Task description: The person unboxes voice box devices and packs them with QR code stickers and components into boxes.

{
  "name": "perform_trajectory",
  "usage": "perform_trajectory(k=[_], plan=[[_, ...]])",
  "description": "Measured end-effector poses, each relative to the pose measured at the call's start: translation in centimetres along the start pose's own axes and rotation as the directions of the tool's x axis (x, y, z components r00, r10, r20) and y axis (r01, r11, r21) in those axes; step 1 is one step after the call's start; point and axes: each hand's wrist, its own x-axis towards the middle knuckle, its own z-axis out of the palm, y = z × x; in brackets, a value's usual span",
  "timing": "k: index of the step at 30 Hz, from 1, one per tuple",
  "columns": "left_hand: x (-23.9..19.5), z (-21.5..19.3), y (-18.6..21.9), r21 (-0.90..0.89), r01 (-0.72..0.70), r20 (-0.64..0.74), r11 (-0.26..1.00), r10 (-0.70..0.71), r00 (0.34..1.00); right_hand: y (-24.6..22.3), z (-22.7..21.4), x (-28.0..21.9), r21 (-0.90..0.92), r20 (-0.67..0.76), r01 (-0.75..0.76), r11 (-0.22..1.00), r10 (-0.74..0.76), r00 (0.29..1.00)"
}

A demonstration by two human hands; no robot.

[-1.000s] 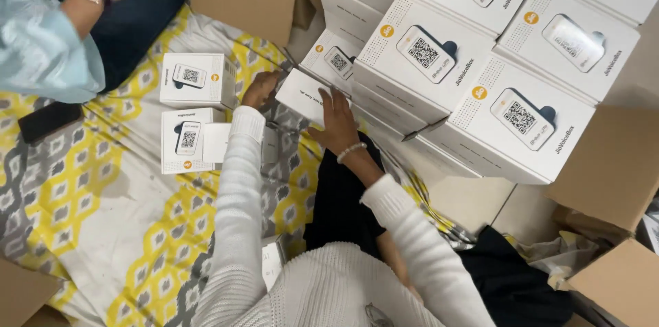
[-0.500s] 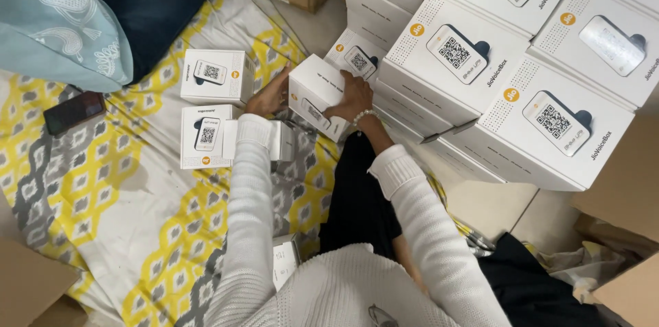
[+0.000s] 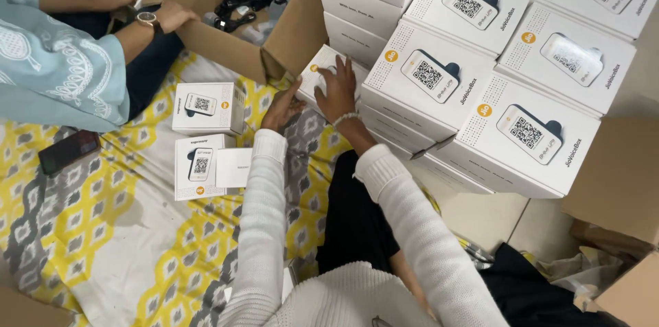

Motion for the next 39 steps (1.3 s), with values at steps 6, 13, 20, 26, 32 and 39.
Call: perform_trajectory(k=[6, 13, 20, 26, 32, 39], plan=[[0.3, 5.2, 1.1, -0.01, -0.277, -0.068, 0.961, 0.276, 0.959, 1.2, 2.1, -6.7, -0.422, 0.149, 0.053, 0.905, 0.012, 0.989], [0.1, 1.6, 1.3, 0.004, -0.256, 0.014, 0.967, 0.256, 0.966, 3.8, 2.7, -9.6, -0.491, 0.142, 0.278, 0.826, -0.238, 0.961], [-9.5, -10.4, 1.5, 0.501, -0.685, -0.172, 0.529, 0.836, 0.52, -2.3, 3.4, -17.1, 0.279, 0.394, -0.046, 0.959, -0.071, 0.916], [-16.0, -19.2, -7.5, 0.838, -0.232, -0.248, 0.494, 0.724, 0.644, -5.2, 9.0, -20.4, 0.417, 0.552, -0.143, 0.898, -0.125, 0.824], [-23.6, -12.5, -7.1, 0.694, -0.17, -0.368, 0.7, 0.548, 0.751, -7.1, 8.8, -18.2, 0.414, 0.511, -0.03, 0.91, -0.205, 0.834], [-27.0, -9.0, -3.8, 0.497, -0.178, -0.241, 0.849, 0.333, 0.912, -4.7, 6.8, -19.0, 0.648, 0.419, -0.154, 0.746, -0.18, 0.89]])
